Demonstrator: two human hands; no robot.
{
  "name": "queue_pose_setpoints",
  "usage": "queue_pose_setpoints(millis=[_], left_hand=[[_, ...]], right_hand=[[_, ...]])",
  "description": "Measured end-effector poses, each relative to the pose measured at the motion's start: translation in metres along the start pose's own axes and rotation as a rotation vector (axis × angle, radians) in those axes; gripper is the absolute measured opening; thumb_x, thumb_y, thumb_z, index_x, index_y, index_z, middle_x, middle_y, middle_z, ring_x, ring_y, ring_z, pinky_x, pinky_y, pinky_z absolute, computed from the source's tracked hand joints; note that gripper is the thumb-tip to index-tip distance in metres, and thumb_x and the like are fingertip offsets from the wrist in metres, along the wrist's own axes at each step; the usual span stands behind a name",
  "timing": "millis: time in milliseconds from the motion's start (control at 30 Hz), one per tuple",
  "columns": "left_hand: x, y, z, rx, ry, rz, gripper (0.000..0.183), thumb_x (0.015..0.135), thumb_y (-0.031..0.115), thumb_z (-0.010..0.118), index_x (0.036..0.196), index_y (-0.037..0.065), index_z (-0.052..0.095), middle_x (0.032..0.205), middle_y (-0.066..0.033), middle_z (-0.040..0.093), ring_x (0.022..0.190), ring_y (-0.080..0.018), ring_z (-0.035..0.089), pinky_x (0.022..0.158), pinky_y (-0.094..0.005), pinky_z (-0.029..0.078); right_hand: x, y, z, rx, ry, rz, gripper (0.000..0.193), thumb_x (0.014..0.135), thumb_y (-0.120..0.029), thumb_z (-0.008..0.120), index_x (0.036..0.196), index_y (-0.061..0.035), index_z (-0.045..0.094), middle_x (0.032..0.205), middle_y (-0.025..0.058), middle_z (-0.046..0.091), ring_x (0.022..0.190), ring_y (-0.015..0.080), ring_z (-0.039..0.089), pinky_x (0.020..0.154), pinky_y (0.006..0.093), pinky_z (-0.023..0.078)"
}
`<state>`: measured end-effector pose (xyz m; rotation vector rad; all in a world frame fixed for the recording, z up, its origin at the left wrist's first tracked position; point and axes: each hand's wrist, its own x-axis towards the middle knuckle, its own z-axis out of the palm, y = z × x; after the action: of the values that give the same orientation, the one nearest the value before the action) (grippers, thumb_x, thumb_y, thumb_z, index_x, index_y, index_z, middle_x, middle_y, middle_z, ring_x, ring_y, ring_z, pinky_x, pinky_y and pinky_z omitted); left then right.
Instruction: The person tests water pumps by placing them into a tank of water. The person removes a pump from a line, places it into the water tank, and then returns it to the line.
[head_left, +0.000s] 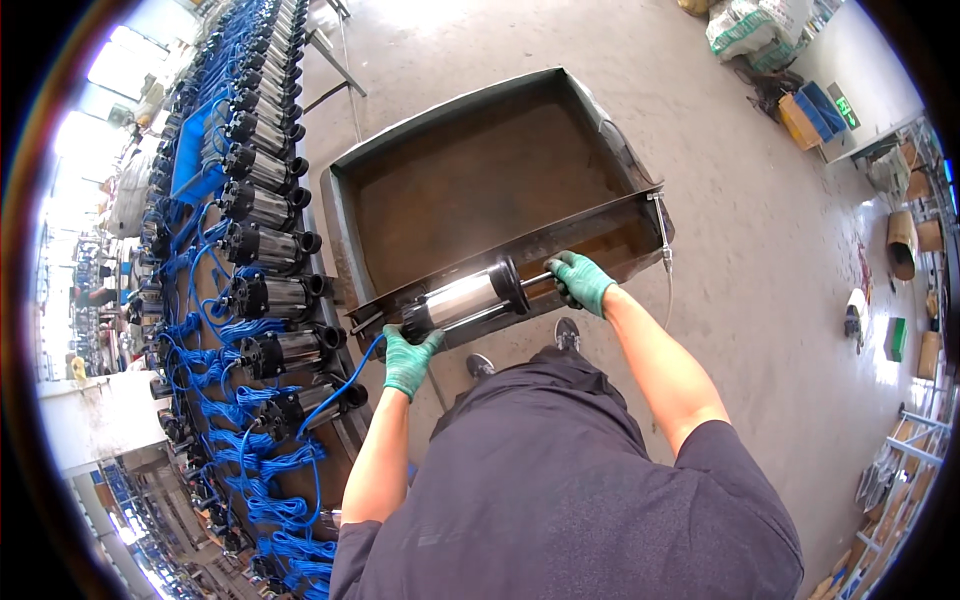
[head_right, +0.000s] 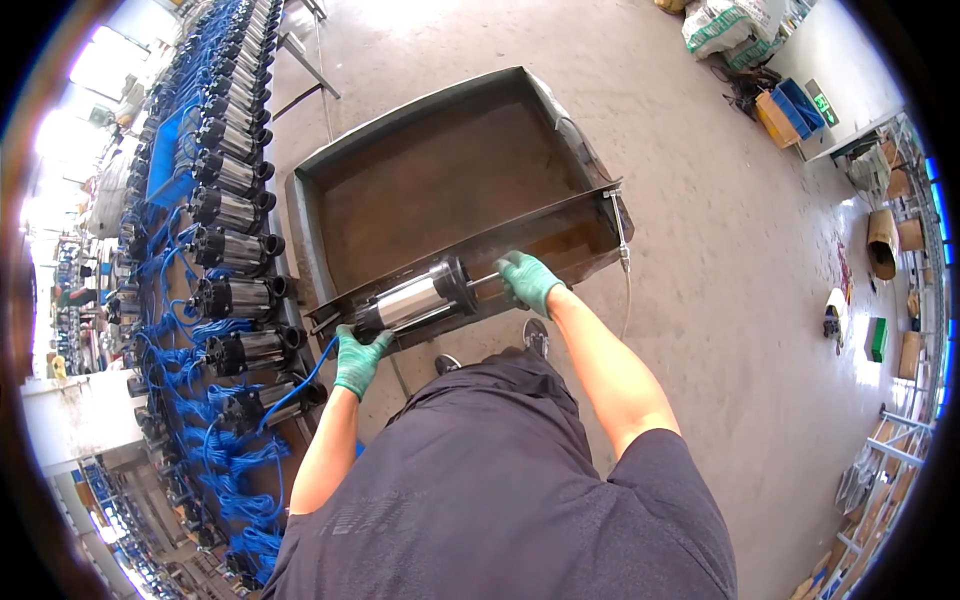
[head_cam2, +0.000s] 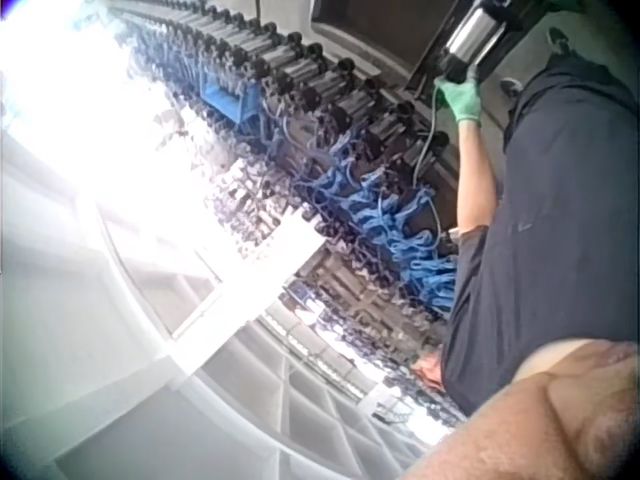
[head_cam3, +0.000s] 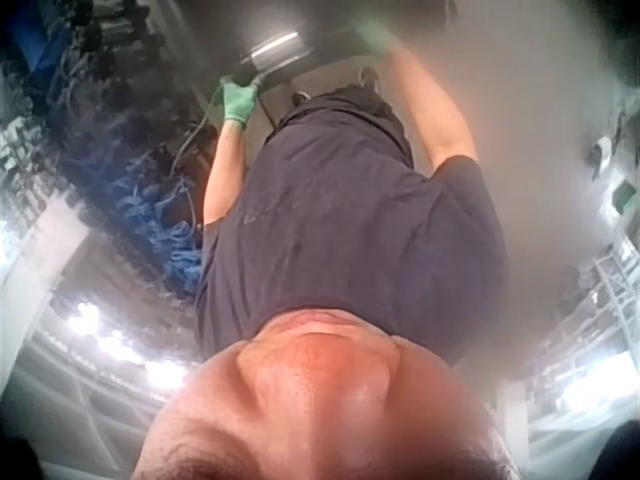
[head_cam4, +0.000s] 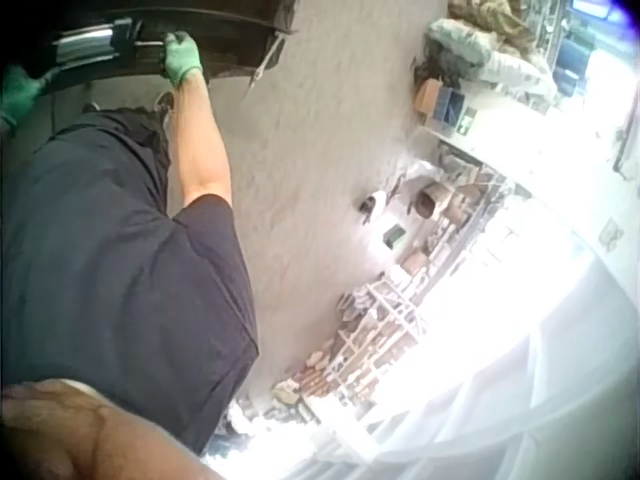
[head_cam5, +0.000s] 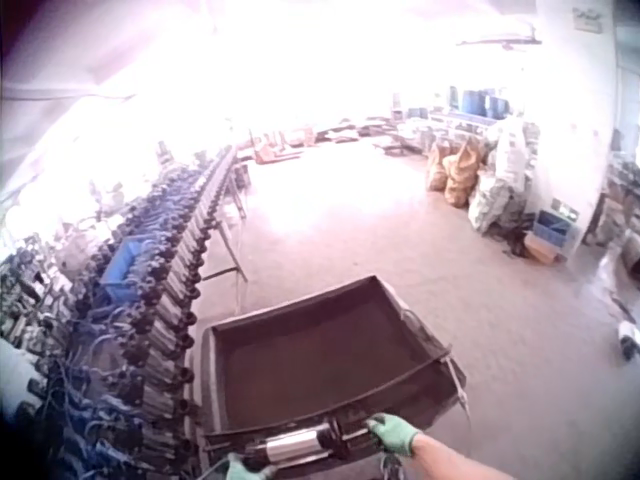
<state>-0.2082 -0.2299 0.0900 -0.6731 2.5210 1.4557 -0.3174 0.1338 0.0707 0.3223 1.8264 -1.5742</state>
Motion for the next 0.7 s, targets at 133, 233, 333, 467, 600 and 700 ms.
queue_pose_setpoints(millis=[133,233,333,467,600,700], left_hand=[[0.002,-0.013,-0.001,-0.053,-0.016,0.019,0.065,0.083,0.016,0.093,0.122,0.003,0.042,0.108,-0.0084,0.064,0.095,-0.0175,0.058,0.087,-0.0333,0.053],[0.0,-0.006,0.002,-0.069,-0.021,0.012,0.067,0.083,0.017,0.094,0.122,0.003,0.042,0.109,-0.009,0.064,0.096,-0.0177,0.058,0.088,-0.0337,0.053],[0.0,-0.001,0.0,-0.035,-0.005,-0.004,0.067,0.083,0.019,0.094,0.125,0.001,0.044,0.112,-0.0102,0.066,0.1,-0.0189,0.06,0.09,-0.0343,0.053],[-0.004,0.006,-0.001,0.025,0.012,-0.006,0.069,0.083,0.019,0.093,0.126,0.001,0.043,0.114,-0.0113,0.066,0.101,-0.0191,0.061,0.09,-0.0341,0.053],[-0.002,0.002,-0.002,-0.02,-0.016,-0.031,0.069,0.083,0.019,0.093,0.126,0.002,0.042,0.112,-0.0112,0.065,0.099,-0.0183,0.059,0.09,-0.0336,0.053],[-0.002,0.001,0.0,-0.044,-0.026,-0.022,0.068,0.083,0.018,0.093,0.125,0.003,0.042,0.112,-0.0104,0.064,0.098,-0.018,0.059,0.088,-0.0335,0.053]], right_hand=[[-0.009,-0.002,-0.019,0.396,-0.323,0.075,0.036,0.105,-0.039,0.067,0.111,-0.0035,0.061,0.088,0.0109,0.072,0.076,0.0249,0.075,0.066,0.0346,0.063],[-0.012,-0.006,-0.024,0.317,-0.326,0.04,0.053,0.1,-0.046,0.073,0.116,0.0034,0.066,0.083,0.0132,0.07,0.073,0.0233,0.073,0.063,0.0344,0.06],[-0.008,-0.017,-0.025,-0.023,-0.21,0.028,0.06,0.102,-0.055,0.067,0.112,0.0036,0.069,0.068,0.0073,0.063,0.056,0.0173,0.063,0.052,0.0318,0.051],[-0.005,-0.006,-0.012,-0.033,-0.095,-0.043,0.065,0.104,-0.061,0.058,0.11,0.0027,0.071,0.061,0.0045,0.058,0.049,0.0146,0.056,0.048,0.0317,0.045],[0.0,-0.005,-0.018,-0.084,-0.192,-0.089,0.053,0.107,-0.053,0.058,0.11,-0.0011,0.068,0.068,0.0054,0.063,0.056,0.0165,0.064,0.053,0.032,0.052],[-0.002,0.001,-0.023,-0.013,-0.248,-0.162,0.051,0.108,-0.051,0.058,0.112,-0.0008,0.068,0.07,0.0061,0.066,0.058,0.0175,0.066,0.054,0.0319,0.054]])
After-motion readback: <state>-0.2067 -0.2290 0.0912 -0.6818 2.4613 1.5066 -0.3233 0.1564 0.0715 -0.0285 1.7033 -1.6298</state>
